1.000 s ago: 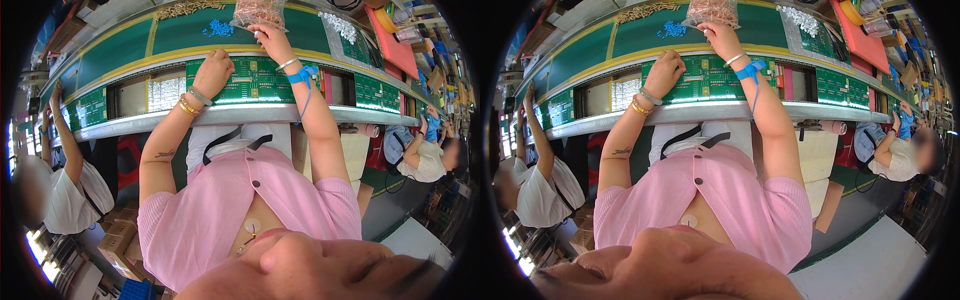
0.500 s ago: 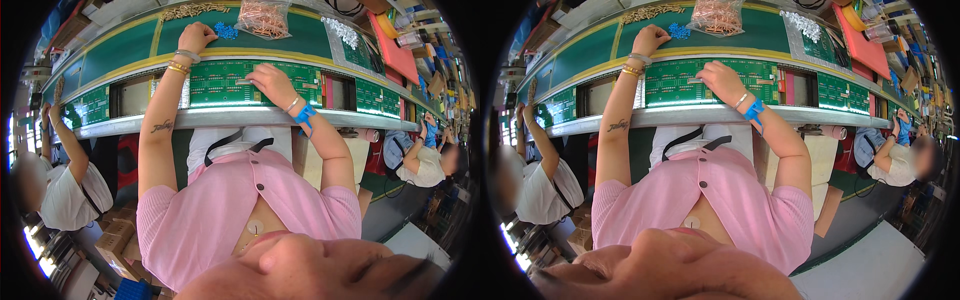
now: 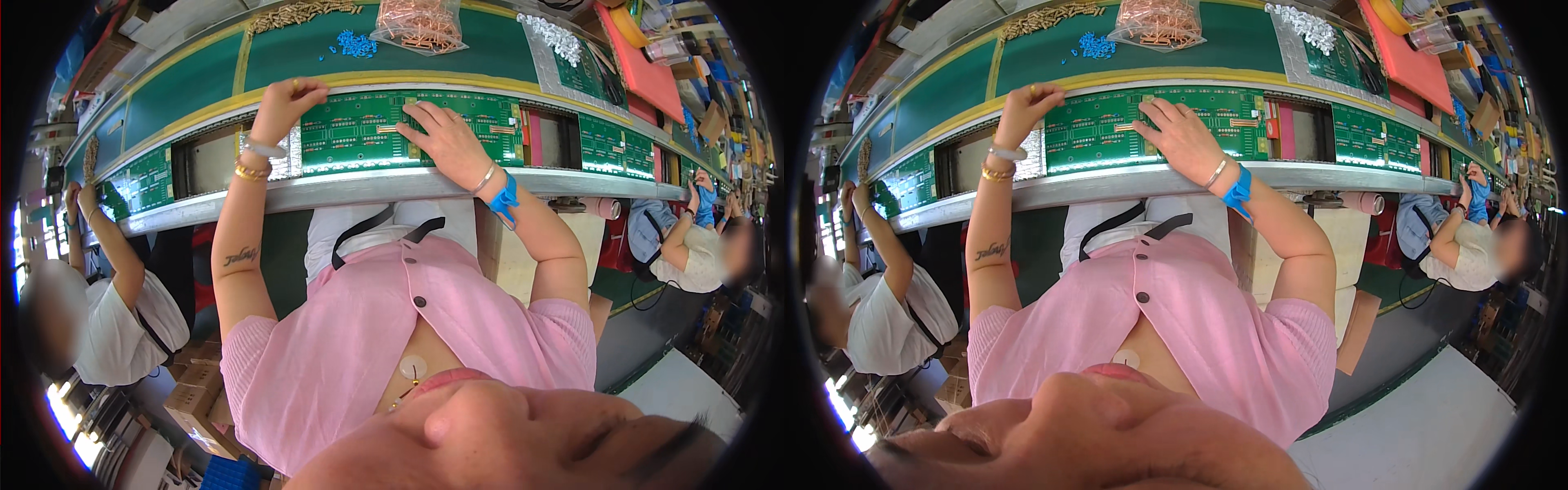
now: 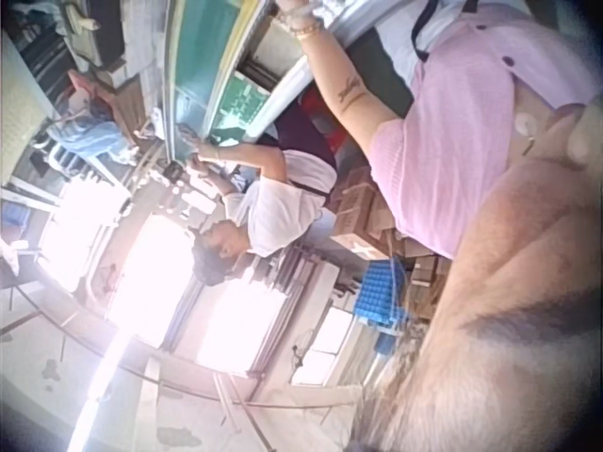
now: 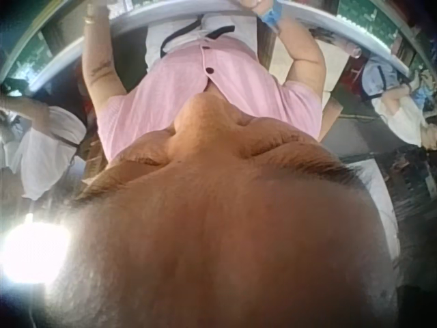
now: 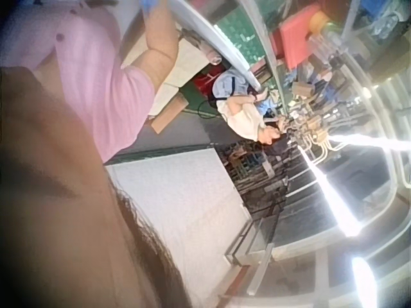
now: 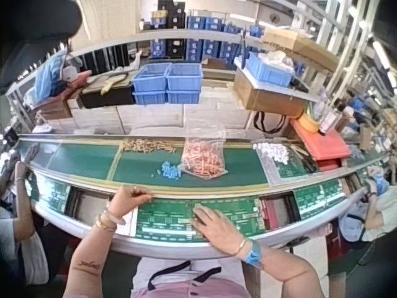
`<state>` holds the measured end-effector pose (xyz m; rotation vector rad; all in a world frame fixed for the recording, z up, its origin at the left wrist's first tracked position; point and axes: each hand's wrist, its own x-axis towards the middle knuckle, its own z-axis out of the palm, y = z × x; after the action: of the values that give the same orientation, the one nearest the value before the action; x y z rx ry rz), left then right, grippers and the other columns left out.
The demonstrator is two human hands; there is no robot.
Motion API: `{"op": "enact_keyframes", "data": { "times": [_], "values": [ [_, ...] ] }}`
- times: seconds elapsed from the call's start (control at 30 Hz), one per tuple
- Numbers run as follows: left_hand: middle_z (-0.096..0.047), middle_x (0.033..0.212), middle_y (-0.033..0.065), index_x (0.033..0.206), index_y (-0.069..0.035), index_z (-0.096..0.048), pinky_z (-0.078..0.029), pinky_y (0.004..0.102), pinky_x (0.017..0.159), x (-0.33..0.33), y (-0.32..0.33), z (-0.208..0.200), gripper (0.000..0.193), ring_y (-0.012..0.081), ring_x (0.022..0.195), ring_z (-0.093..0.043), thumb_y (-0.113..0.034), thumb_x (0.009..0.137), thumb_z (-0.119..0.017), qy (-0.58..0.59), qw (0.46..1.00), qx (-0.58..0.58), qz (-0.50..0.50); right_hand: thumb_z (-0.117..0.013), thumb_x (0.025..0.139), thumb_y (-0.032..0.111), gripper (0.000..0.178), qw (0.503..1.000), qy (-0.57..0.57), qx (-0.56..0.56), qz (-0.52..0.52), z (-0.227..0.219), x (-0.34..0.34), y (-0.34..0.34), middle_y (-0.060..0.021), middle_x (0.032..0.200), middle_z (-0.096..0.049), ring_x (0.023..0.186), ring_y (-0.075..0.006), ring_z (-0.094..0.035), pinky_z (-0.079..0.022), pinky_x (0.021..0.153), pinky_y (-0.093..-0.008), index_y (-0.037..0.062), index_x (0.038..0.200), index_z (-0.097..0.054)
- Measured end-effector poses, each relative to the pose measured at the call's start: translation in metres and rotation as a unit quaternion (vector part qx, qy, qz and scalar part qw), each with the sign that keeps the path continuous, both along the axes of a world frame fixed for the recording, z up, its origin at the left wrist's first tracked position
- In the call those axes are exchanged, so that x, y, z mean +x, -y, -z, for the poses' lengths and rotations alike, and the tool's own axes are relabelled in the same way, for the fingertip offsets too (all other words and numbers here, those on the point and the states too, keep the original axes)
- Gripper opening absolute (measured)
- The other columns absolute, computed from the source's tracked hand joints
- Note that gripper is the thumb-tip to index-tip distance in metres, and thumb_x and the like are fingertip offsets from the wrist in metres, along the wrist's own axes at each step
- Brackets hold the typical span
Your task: The recorder is assembling electronic components on a printed circuit board at an industrial assembly line.
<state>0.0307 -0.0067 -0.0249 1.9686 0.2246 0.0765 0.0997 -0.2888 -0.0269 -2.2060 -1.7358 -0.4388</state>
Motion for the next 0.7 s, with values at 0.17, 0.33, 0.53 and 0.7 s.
{"op": "enact_keyframes", "data": {
  "times": [0.17, 0.33, 0.53, 0.7],
  "values": [
    [-0.065, 0.084, 0.0047, 0.094, 0.003, -0.065, -0.047, 0.0208, 0.072, -0.036, -0.02, 0.018, 0.017, 0.008, 0.076, -0.058, -0.007, 0.081, -0.063, -0.069, 0.984, -0.158, 0.042, -0.052, 0.071, 0.004, 0.036, 0.995, -0.059, 0.008, 0.08, -0.008, 0.022, -0.002, -0.0044, 0.101, -0.056, 0.092, -0.0235, -0.051, -0.045, 0.079, -0.0351, 0.011, 0.106, -0.058],
    [-0.064, 0.085, 0.0035, 0.093, 0.003, -0.065, -0.047, 0.0203, 0.072, -0.033, -0.019, 0.02, 0.017, 0.0075, 0.076, -0.058, -0.007, 0.079, -0.066, -0.097, 0.981, -0.159, 0.056, -0.06, 0.075, 0.011, 0.015, 0.965, -0.079, 0.047, 0.246, -0.002, 0.081, -0.033, -0.0056, 0.089, -0.057, 0.087, -0.026, -0.054, -0.048, 0.07, -0.0363, 0.0089, 0.09, -0.062],
    [-0.062, 0.083, 0.0027, 0.085, 0.001, -0.062, -0.047, 0.0229, 0.069, -0.025, 0.018, 0.01, 0.01, 0.0105, 0.074, -0.058, -0.007, 0.08, -0.064, -0.026, 0.999, -0.031, 0.035, -0.065, 0.074, 0.02, 0.013, 0.95, 0.016, 0.037, 0.309, 0.021, 0.105, -0.066, -0.0039, 0.085, -0.057, 0.086, -0.024, -0.055, -0.049, 0.067, -0.0352, 0.0111, 0.082, -0.061],
    [-0.056, 0.091, 0.009, 0.085, -0.002, -0.061, -0.047, 0.0316, 0.069, -0.009, 0.043, -0.001, 0.01, 0.0259, 0.08, -0.058, -0.006, 0.075, -0.062, 0.119, 0.963, 0.232, 0.065, -0.064, 0.075, 0.018, 0.009, 0.953, -0.023, 0.031, 0.302, 0.019, 0.106, -0.06, -0.0028, 0.085, -0.056, 0.087, -0.0225, -0.055, -0.049, 0.067, -0.0345, 0.0133, 0.081, -0.059]
  ]
}}
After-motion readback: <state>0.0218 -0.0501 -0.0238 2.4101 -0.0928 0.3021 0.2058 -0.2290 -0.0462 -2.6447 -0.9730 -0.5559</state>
